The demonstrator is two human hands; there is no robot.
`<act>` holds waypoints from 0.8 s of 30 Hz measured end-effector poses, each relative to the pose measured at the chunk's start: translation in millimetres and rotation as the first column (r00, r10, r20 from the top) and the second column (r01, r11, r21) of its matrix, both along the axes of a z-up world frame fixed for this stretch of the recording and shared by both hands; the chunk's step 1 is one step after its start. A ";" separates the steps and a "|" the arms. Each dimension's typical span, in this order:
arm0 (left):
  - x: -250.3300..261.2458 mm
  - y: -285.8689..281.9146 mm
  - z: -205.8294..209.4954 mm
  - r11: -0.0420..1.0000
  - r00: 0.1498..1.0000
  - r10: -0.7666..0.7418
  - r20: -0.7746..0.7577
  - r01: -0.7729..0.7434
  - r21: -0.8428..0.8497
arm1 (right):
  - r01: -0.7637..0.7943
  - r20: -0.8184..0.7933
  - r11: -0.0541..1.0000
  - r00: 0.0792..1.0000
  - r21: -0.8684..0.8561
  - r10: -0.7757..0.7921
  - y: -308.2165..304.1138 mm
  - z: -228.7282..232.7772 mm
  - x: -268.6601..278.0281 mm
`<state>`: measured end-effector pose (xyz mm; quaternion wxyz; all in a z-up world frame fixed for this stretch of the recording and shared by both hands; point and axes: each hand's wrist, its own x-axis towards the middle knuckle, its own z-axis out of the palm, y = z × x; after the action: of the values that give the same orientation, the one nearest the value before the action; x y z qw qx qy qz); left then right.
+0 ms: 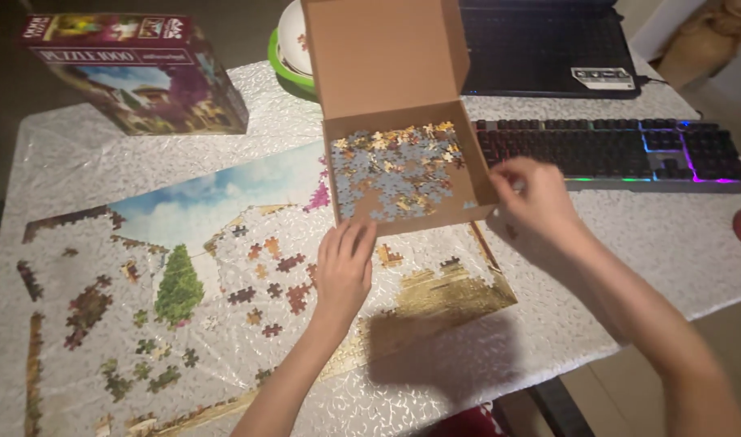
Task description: Assembling pieces of a 1000-piece jigsaw puzzle on a table.
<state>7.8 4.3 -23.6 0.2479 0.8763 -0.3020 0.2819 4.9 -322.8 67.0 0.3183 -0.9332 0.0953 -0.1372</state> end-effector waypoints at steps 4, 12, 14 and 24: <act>1.2 -1.7 -3.3 1.000 1.000 0.003 -0.017 -0.004 -0.026 | -0.247 0.186 0.939 0.937 -0.240 0.294 1.5 -2.5 51.3; 5.2 -2.5 -8.4 1.000 1.000 0.006 0.006 -0.006 -0.030 | -0.692 -0.525 0.722 0.616 -0.006 0.587 29.5 -41.0 87.6; 5.6 -2.6 -6.2 0.999 1.000 0.012 0.014 -0.011 -0.034 | -0.841 -0.278 0.499 0.438 0.210 0.855 22.7 -59.6 91.0; 6.2 1.6 4.2 1.000 0.999 0.030 0.015 -0.031 0.006 | -0.316 -0.378 0.930 0.850 0.190 0.366 -6.2 20.7 82.9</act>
<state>13.9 5.9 -19.4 0.2384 0.8794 -0.2914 0.2912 87.8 -328.9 87.7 0.3666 -0.9220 0.0002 0.1248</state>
